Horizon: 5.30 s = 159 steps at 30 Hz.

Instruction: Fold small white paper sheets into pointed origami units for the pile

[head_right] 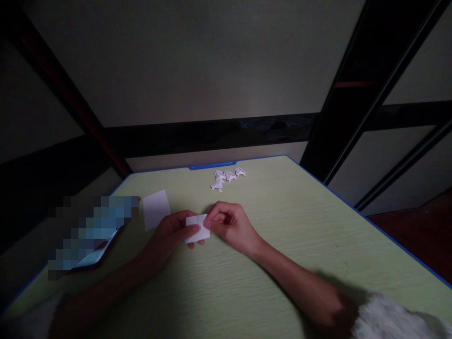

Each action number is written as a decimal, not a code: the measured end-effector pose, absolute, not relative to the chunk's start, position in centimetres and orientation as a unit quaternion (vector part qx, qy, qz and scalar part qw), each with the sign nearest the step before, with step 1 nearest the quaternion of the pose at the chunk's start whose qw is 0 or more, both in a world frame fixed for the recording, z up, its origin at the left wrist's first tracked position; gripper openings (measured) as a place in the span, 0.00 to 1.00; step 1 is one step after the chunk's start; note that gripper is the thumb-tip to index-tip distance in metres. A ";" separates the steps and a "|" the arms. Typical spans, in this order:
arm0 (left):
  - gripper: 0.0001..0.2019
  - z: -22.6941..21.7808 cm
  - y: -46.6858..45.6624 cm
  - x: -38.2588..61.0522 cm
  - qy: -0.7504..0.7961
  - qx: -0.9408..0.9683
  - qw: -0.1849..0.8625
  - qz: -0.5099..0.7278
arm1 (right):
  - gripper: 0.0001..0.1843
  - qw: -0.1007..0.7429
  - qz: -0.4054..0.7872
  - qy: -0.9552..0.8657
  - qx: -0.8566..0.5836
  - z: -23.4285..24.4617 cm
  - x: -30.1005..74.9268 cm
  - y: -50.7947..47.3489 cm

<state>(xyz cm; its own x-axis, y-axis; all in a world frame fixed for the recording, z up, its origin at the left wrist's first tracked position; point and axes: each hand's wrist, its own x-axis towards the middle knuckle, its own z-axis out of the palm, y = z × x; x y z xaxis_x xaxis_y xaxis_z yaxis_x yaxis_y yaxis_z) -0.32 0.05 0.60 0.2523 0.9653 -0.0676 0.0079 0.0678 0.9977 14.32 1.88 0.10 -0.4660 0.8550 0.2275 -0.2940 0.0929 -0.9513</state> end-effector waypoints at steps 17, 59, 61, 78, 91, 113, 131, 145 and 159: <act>0.11 0.4 0.6 -0.8 0.456 0.557 0.585 0.373 | 0.05 0.444 0.558 -0.661 -0.233 0.5 15.0 2.4; 0.06 0.1 0.2 -0.4 0.492 0.554 0.551 0.384 | 0.05 0.460 0.505 -0.670 -0.291 -0.2 14.2 1.7; 0.06 0.0 0.4 -0.5 0.497 0.563 0.545 0.373 | 0.05 0.459 0.495 -0.673 -0.303 -0.2 14.2 1.7; 0.06 0.5 0.2 -0.4 0.526 0.534 0.547 0.372 | 0.06 0.454 0.521 -0.658 -0.299 -0.1 14.0 1.6; 0.07 0.8 0.2 -0.4 0.503 0.507 0.593 0.373 | 0.06 0.474 0.488 -0.673 -0.290 -0.2 14.2 1.7; 0.05 0.8 0.5 -0.6 0.489 0.490 0.619 0.369 | 0.06 0.461 0.447 -0.707 -0.294 0.0 14.5 1.8; 0.08 0.6 0.8 -1.2 0.450 0.493 0.656 0.352 | 0.08 0.448 0.427 -0.739 -0.264 0.3 14.8 1.7; 0.06 0.3 0.5 -0.7 0.497 0.494 0.578 0.419 | 0.07 0.483 0.522 -0.630 -0.312 0.0 14.0 1.9; 0.07 -0.3 0.7 -1.0 0.475 0.462 0.601 0.446 | 0.06 0.467 0.574 -0.582 -0.337 0.3 13.9 2.2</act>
